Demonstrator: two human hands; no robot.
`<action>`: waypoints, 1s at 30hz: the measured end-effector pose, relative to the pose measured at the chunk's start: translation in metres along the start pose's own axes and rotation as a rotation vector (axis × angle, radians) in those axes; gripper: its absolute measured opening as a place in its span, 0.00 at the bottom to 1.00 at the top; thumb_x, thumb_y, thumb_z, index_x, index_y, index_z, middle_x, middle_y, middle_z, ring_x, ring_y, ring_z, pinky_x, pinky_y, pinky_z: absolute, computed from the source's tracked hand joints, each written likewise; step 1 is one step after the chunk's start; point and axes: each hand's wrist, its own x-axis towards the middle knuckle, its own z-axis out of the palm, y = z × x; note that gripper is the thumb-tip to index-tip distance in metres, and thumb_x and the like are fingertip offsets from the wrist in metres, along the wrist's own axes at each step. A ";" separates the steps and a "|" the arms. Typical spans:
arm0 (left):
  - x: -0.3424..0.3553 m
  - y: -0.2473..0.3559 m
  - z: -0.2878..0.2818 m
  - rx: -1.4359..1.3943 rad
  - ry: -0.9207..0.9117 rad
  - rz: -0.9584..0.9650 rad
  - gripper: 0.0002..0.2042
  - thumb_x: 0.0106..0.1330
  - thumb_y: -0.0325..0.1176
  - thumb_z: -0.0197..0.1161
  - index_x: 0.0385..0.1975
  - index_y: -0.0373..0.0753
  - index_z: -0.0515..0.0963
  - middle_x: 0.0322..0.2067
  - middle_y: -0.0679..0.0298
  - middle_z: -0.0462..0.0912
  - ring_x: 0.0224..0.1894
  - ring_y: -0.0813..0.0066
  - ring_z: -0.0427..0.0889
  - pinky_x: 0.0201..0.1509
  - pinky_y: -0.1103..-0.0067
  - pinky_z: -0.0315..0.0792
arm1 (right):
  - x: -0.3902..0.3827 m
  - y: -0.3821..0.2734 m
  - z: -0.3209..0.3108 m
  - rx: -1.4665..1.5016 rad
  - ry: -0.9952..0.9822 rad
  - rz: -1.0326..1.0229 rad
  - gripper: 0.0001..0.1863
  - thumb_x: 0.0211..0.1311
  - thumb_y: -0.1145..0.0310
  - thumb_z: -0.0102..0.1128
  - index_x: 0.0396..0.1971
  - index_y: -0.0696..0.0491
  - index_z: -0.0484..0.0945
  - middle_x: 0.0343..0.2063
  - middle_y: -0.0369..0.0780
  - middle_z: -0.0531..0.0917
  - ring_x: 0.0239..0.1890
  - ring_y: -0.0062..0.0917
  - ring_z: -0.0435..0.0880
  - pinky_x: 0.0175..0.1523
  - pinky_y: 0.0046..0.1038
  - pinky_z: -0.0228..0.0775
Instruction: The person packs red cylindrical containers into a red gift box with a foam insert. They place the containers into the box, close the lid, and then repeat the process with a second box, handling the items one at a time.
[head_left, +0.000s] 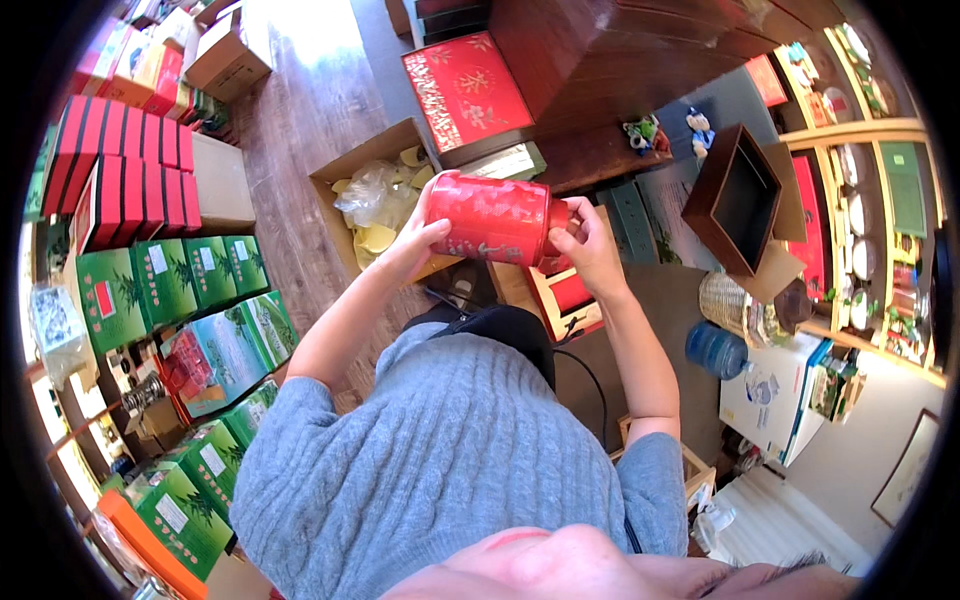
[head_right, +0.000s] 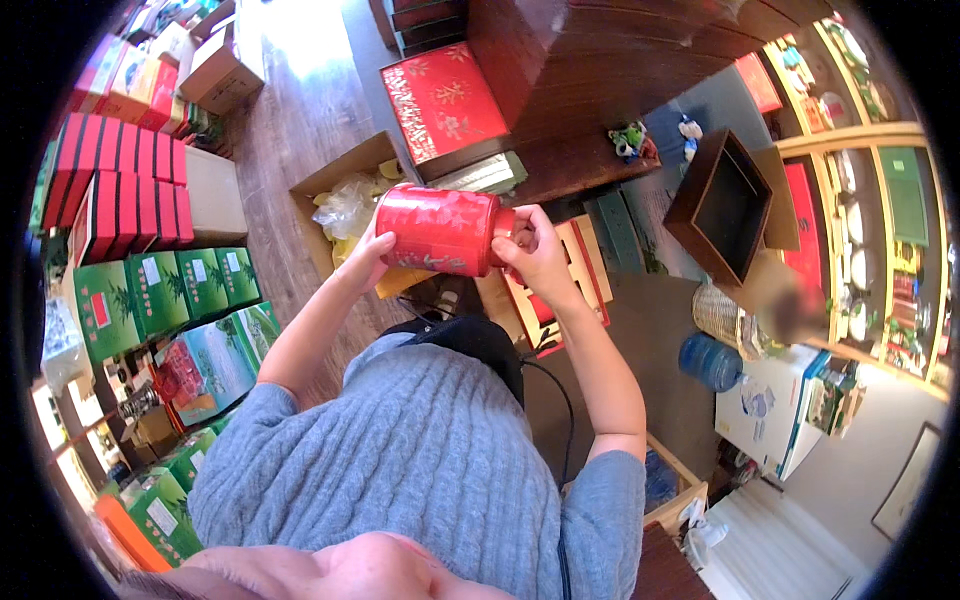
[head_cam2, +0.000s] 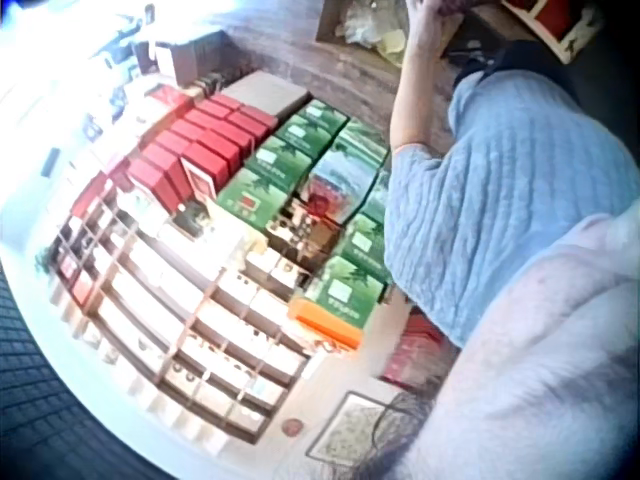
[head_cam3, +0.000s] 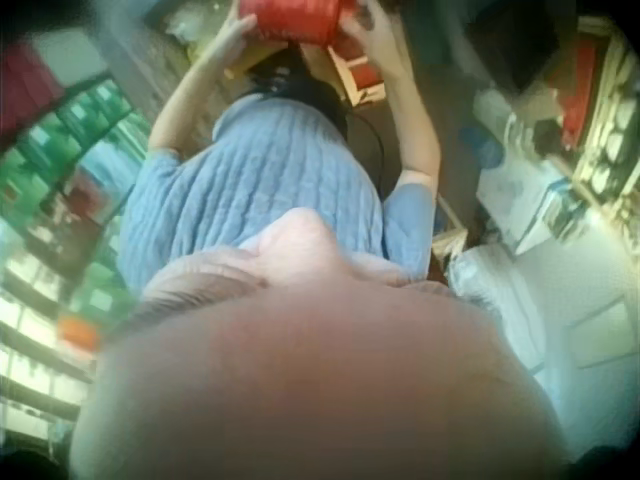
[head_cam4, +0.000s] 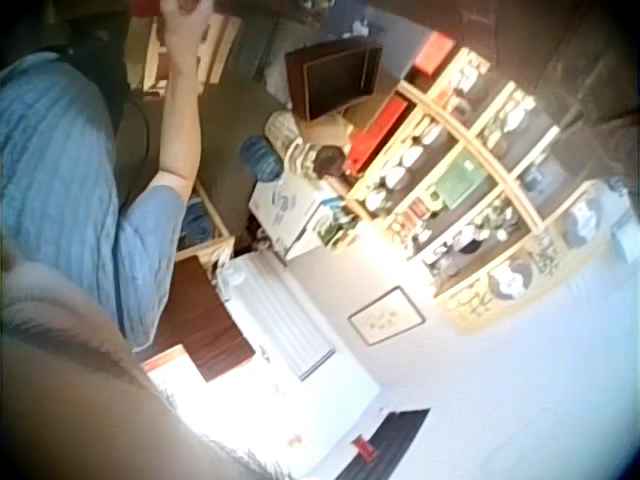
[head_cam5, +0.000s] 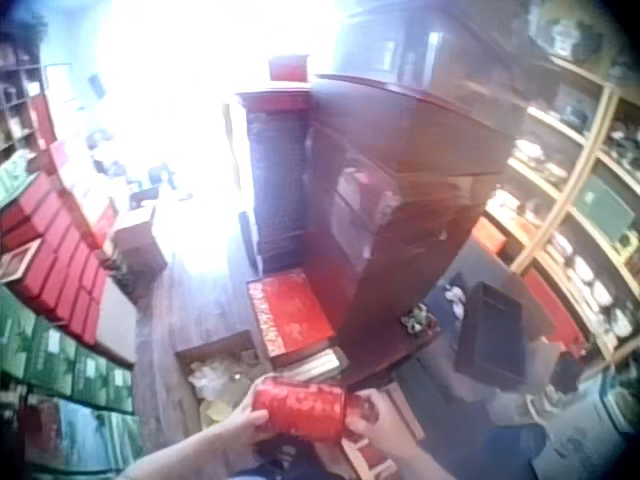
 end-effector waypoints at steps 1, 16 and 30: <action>-0.006 0.002 -0.006 -0.006 0.029 0.004 0.44 0.51 0.47 0.67 0.66 0.47 0.49 0.61 0.61 0.60 0.63 0.68 0.61 0.63 0.69 0.62 | 0.006 0.002 0.009 0.033 -0.014 -0.007 0.20 0.52 0.67 0.66 0.41 0.55 0.66 0.30 0.34 0.74 0.30 0.12 0.74 0.30 0.16 0.69; -0.044 0.047 -0.135 1.389 0.706 0.165 0.42 0.45 0.47 0.72 0.63 0.52 0.57 0.52 0.51 0.66 0.53 0.56 0.72 0.55 0.65 0.69 | 0.014 0.006 -0.027 -0.034 0.164 0.050 0.18 0.56 0.62 0.61 0.42 0.53 0.67 0.32 0.34 0.75 0.33 0.14 0.75 0.35 0.18 0.69; -0.021 0.062 -0.123 1.689 0.804 0.067 0.46 0.40 0.55 0.71 0.63 0.55 0.57 0.50 0.49 0.68 0.50 0.50 0.74 0.51 0.64 0.71 | -0.036 0.033 -0.059 0.095 0.262 0.054 0.20 0.57 0.60 0.60 0.44 0.53 0.66 0.36 0.36 0.74 0.36 0.17 0.75 0.34 0.20 0.72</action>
